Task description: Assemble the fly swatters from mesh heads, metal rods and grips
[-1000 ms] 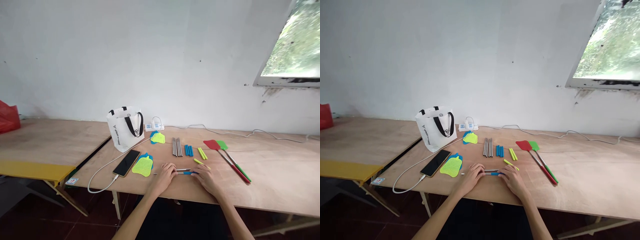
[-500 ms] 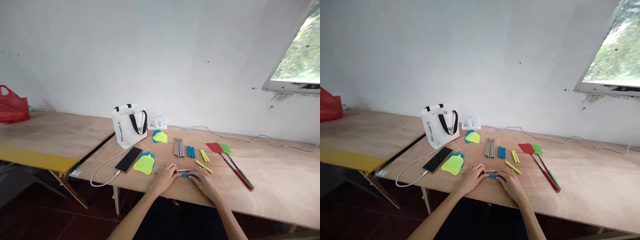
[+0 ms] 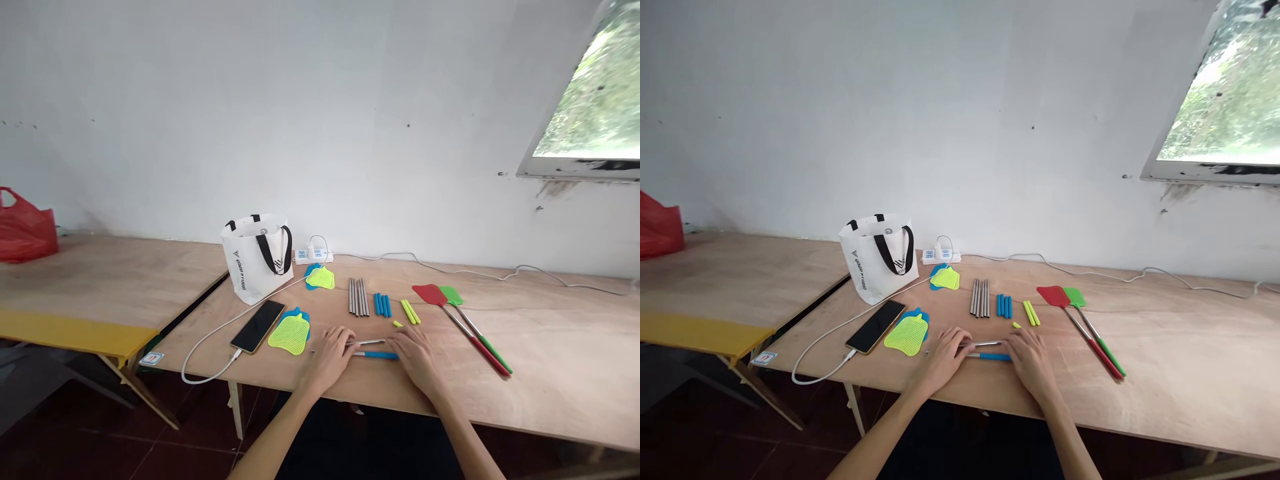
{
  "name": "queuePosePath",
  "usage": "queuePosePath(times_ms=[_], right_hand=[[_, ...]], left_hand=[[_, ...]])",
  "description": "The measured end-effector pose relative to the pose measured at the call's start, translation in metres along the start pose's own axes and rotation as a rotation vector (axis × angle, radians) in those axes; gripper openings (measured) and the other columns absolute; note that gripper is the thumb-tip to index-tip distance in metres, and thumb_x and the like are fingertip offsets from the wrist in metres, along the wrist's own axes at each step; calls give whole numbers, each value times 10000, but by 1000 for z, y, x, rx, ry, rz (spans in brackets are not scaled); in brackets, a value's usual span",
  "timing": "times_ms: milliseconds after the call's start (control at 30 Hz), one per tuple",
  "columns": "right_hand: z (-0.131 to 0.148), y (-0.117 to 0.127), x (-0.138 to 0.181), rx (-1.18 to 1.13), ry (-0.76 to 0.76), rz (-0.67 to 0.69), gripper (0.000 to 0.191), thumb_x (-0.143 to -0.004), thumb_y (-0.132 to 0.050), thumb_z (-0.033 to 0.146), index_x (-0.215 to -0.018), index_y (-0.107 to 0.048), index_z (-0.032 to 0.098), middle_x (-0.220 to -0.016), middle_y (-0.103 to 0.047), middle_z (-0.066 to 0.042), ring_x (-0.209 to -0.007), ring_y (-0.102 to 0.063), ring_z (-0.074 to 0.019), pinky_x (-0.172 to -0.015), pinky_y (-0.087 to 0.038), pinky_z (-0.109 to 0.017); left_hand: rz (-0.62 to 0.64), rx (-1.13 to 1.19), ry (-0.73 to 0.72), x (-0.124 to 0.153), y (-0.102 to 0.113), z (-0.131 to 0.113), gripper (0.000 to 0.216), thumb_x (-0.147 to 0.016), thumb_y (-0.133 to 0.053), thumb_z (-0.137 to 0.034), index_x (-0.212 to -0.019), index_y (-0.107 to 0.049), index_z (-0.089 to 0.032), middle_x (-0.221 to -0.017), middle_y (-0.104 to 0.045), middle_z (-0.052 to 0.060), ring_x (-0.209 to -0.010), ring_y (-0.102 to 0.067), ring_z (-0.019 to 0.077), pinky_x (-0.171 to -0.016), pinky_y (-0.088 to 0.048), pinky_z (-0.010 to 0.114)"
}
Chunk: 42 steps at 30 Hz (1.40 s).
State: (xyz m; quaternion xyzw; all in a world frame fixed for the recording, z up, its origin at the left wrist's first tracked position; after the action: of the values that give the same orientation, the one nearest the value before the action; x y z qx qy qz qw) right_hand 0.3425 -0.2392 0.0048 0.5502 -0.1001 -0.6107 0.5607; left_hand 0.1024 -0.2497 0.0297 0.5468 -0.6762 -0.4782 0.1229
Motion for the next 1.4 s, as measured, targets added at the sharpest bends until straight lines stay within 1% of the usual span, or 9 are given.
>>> queuePosePath(times_ms=[100, 167, 267, 400, 600, 733, 967, 1167, 1400], right_hand=[[-30, 6, 7, 132, -156, -109, 311, -1000, -418, 380, -1125, -688, 289, -1161, -667, -73, -1071, -616, -264, -936, -470, -451], [-46, 9, 13, 237, -252, -125, 320, -979, -433, 398, -1177, -660, 289, -1190, -655, -83, -1083, -605, -283, -903, -470, -463], [-55, 9, 19, 304, -302, -88, 297, -972, -437, 420, -1095, -661, 268, -1136, -670, -99, -1061, -609, -300, -853, -464, -457], [-49, 7, 17, 251, -272, -55, 266, -982, -407, 381, -996, -644, 262, -1055, -693, -82, -1020, -627, -277, -854, -454, -431], [-48, 9, 13, 53, -315, -28, 286, -979, -374, 381, -1058, -621, 262, -1062, -714, -70, -1019, -661, -261, -890, -491, -429], [-48, 10, 12, -44, -242, -30, 318, -978, -377, 399, -1080, -638, 247, -1052, -722, -82, -1019, -672, -266, -913, -516, -438], [-39, 11, 13, -79, -112, -7, 279, -998, -397, 398, -1068, -633, 268, -1089, -683, -70, -1019, -652, -247, -868, -541, -394], [-19, 7, 9, -75, -88, -20, 291, -1021, -344, 377, -946, -601, 265, -914, -642, -59, -884, -632, -234, -795, -524, -365], [-12, 14, 7, -115, -108, -33, 293, -1029, -342, 386, -984, -606, 266, -995, -647, -69, -943, -629, -233, -833, -524, -369]], left_hand=[[-7, -66, 53, -1, -1, 4, 176, -1025, -541, -383, -1031, -625, -228, -1074, -645, 33, -1033, -583, 234, -915, -410, 385], [8, -94, 54, -1, -3, 7, 243, -1040, -498, -417, -972, -630, -225, -1044, -642, 35, -1016, -578, 236, -901, -403, 391], [23, -95, 45, -2, -6, 8, 285, -1049, -467, -435, -934, -614, -219, -1000, -641, 36, -976, -571, 229, -882, -401, 386], [49, -76, 45, 0, -4, 5, 310, -1042, -471, -466, -895, -587, -218, -982, -621, 37, -953, -570, 221, -848, -414, 358], [80, -128, 35, 2, -3, 0, 306, -1038, -472, -480, -916, -557, -212, -975, -622, 36, -935, -572, 225, -823, -409, 353], [62, -137, 3, 2, -7, 2, 283, -1052, -455, -445, -933, -573, -217, -998, -618, 41, -956, -560, 231, -849, -407, 369], [44, -51, 43, -1, -9, 8, 148, -1056, -475, -294, -965, -567, -224, -1032, -609, 27, -973, -566, 203, -857, -427, 331], [27, -39, 26, -2, -7, 10, 118, -1040, -499, -257, -935, -544, -226, -985, -626, 21, -958, -567, 215, -836, -433, 325], [33, 27, 5, -3, -6, 9, 101, -1022, -532, -243, -924, -550, -226, -991, -625, 14, -963, -572, 208, -846, -437, 315]])
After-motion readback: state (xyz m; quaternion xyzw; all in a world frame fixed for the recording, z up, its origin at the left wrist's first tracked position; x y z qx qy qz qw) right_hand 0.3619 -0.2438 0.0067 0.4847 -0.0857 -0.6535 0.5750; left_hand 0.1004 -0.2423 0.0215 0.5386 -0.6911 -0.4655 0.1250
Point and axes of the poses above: each hand's wrist, its own x-axis away from the middle knuckle, its own y-axis out of the back of the hand, z = x × y, the point moved 3 cm from there along -x, towards the middle knuckle
